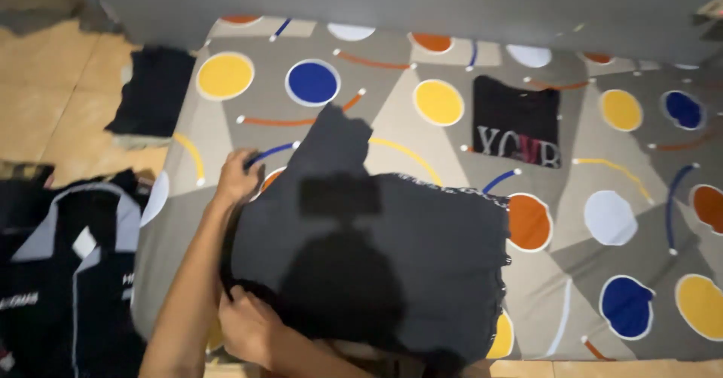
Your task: Fold multiple t-shirts on a bed and stack them.
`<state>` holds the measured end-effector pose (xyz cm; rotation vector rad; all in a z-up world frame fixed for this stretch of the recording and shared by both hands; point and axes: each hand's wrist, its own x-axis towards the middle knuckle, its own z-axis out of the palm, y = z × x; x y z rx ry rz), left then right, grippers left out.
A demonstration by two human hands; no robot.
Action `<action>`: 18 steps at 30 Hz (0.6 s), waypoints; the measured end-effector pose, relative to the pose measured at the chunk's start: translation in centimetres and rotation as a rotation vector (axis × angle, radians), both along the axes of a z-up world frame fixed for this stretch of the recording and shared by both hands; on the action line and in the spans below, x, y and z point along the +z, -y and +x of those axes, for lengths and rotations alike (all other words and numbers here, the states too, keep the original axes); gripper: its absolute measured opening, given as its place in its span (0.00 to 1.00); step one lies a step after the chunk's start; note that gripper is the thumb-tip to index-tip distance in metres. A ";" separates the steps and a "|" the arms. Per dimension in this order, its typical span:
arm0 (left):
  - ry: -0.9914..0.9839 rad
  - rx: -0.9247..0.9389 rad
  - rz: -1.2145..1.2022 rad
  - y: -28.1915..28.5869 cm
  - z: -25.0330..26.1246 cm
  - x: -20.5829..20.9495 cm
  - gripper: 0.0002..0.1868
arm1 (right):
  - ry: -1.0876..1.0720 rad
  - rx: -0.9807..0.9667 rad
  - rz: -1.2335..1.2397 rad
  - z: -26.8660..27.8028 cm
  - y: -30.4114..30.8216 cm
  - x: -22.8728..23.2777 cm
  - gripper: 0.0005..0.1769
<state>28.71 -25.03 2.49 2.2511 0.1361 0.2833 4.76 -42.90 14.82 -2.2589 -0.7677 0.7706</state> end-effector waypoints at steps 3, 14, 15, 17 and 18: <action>-0.025 0.168 0.034 -3.3 -7.0 -4.3 0.18 | 0.194 0.265 0.222 -3.0 -0.3 -8.1 0.38; -0.242 0.579 0.159 7.6 -31.6 0.2 0.36 | 0.352 -1.060 0.036 -2.8 39.5 -8.8 0.19; -0.199 0.603 0.285 8.6 -32.8 -0.4 0.38 | 0.286 -1.177 -0.086 -3.5 43.1 -10.7 0.26; -0.186 0.622 0.268 9.0 -33.5 -2.2 0.40 | 0.236 -1.239 -0.176 -5.1 41.9 -8.6 0.31; -0.179 0.645 0.248 9.2 -33.6 -3.1 0.42 | 0.183 -1.293 -0.271 -5.8 41.3 -7.6 0.36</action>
